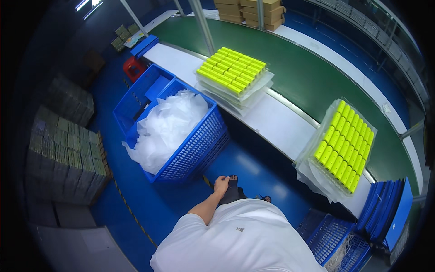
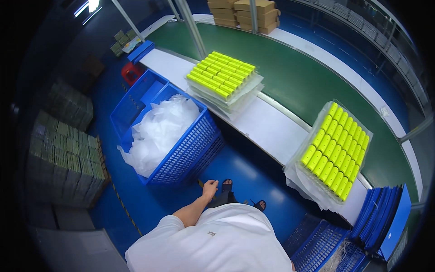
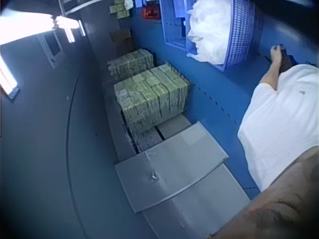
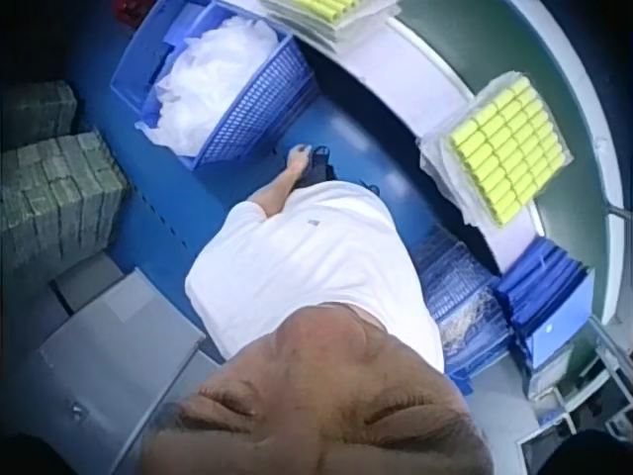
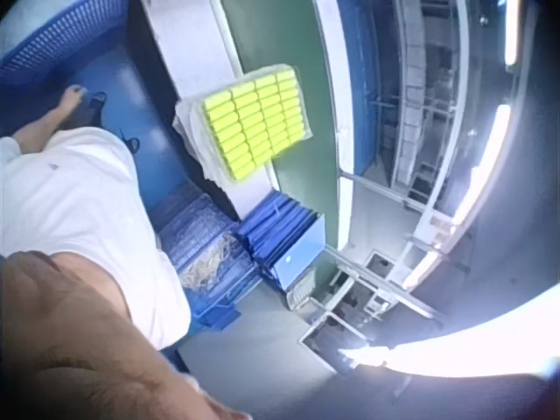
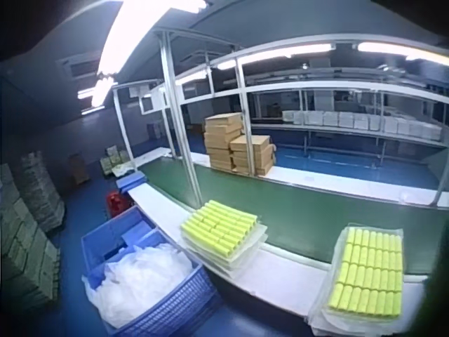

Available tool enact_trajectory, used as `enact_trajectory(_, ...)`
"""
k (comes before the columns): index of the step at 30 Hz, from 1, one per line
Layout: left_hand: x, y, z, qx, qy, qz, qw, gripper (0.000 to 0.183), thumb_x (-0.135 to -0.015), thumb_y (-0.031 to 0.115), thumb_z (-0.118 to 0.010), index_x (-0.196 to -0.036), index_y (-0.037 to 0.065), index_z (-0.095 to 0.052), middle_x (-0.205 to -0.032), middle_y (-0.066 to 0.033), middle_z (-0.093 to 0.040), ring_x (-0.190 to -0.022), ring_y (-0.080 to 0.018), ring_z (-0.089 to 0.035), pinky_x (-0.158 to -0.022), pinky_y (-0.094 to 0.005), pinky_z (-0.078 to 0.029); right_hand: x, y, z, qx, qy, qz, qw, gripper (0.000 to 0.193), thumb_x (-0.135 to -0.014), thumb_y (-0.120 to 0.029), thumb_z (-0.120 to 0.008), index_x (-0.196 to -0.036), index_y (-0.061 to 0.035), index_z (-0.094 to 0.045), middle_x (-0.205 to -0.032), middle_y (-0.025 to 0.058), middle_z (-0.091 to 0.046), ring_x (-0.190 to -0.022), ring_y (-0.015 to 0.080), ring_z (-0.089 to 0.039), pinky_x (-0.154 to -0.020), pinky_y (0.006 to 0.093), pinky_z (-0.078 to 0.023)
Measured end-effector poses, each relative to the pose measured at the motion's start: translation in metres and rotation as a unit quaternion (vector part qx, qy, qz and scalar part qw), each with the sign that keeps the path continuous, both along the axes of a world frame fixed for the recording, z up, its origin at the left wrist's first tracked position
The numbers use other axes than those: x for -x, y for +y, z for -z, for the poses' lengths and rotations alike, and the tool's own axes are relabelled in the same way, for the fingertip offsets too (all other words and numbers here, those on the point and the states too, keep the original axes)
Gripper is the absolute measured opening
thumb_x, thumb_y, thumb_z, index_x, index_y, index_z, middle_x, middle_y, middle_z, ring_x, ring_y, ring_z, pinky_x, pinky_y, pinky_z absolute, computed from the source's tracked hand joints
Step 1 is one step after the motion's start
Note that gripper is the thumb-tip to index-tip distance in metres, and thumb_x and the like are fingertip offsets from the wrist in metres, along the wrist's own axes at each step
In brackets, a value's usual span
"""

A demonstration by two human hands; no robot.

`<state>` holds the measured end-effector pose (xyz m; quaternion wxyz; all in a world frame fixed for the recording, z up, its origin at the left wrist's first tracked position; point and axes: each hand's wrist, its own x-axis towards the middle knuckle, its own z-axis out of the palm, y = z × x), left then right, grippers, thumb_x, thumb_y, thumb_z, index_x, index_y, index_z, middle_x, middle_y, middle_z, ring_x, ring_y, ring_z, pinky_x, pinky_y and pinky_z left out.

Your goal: The person stacks blue plastic trays and secures them with rubber bands. They then pick up trays containing yellow cylindrical items, wrap them in white protective sheets, and place them into blue plastic crates.

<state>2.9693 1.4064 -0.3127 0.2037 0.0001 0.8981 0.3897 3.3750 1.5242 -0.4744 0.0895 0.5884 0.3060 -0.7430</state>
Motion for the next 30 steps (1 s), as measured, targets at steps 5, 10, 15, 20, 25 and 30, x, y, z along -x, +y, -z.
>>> enact_trajectory(5, 0.081, -0.033, -0.044, -0.141, 0.059, -0.048, 0.987, 0.037, -0.095, 0.028, -0.066, -0.120, 0.001, -0.068, -0.100, -0.0148, -0.074, -0.084, -0.0210, -0.072, -0.079, -0.0334, -0.055, 0.076, 0.018, -0.029, -0.104, -0.018, -0.174, 0.979, 0.055, -0.100, -0.040, -0.056, -0.132, 0.0043, -0.053, -0.123, 0.0206, -0.062, -0.107, 0.0357, -0.064, -0.094, 0.0494, -0.051)
enact_trajectory(10, 0.205, -0.046, -0.119, -0.176, 0.208, -0.022, 0.962, 0.031, -0.095, 0.025, -0.066, -0.116, 0.001, -0.069, -0.096, -0.0137, -0.073, -0.082, -0.0222, -0.072, -0.077, -0.0341, -0.055, 0.191, 0.065, -0.069, -0.179, -0.007, -0.072, 0.981, 0.049, -0.099, -0.037, -0.057, -0.128, 0.0034, -0.056, -0.117, 0.0190, -0.065, -0.102, 0.0340, -0.066, -0.089, 0.0471, -0.054)
enact_trajectory(15, 0.337, -0.126, -0.200, 0.047, 0.502, -0.009, 0.864, 0.051, -0.084, 0.025, -0.075, -0.128, 0.003, -0.060, -0.121, -0.0174, -0.065, -0.114, -0.0358, -0.060, -0.102, -0.0452, -0.044, 0.357, 0.077, -0.181, -0.183, 0.099, 0.036, 0.977, 0.037, -0.100, -0.031, -0.058, -0.123, -0.0017, -0.063, -0.109, 0.0130, -0.069, -0.097, 0.0219, -0.068, -0.083, 0.0334, -0.055)
enact_trajectory(20, 0.435, -0.238, -0.211, 0.306, 0.194, 0.176, 0.915, 0.044, -0.081, 0.029, -0.074, -0.115, 0.003, -0.065, -0.115, -0.0191, -0.068, -0.109, -0.0377, -0.063, -0.099, -0.0458, -0.046, 0.478, 0.035, -0.262, -0.193, 0.194, -0.071, 0.959, 0.032, -0.100, -0.027, -0.060, -0.121, -0.0027, -0.066, -0.106, 0.0112, -0.070, -0.094, 0.0194, -0.068, -0.083, 0.0314, -0.054)
enact_trajectory(25, 0.477, -0.235, -0.229, -0.029, 0.136, 0.088, 0.986, 0.024, -0.088, 0.022, -0.070, -0.098, 0.000, -0.070, -0.086, -0.0076, -0.071, -0.081, -0.0193, -0.066, -0.075, -0.0312, -0.050, 0.551, -0.004, -0.309, -0.224, 0.255, -0.230, 0.912, 0.036, -0.097, -0.026, -0.065, -0.122, 0.0007, -0.065, -0.106, 0.0117, -0.071, -0.095, 0.0186, -0.068, -0.082, 0.0307, -0.053)
enact_trajectory(30, 0.470, -0.203, -0.313, -0.186, 0.165, 0.094, 0.964, 0.021, -0.092, 0.017, -0.069, -0.103, -0.001, -0.070, -0.085, -0.0012, -0.069, -0.077, -0.0080, -0.060, -0.070, -0.0231, -0.047, 0.635, -0.037, -0.396, -0.355, 0.381, -0.298, 0.800, 0.052, -0.089, -0.026, -0.073, -0.131, 0.0017, -0.059, -0.116, 0.0141, -0.067, -0.108, 0.0229, -0.065, -0.092, 0.0343, -0.051)
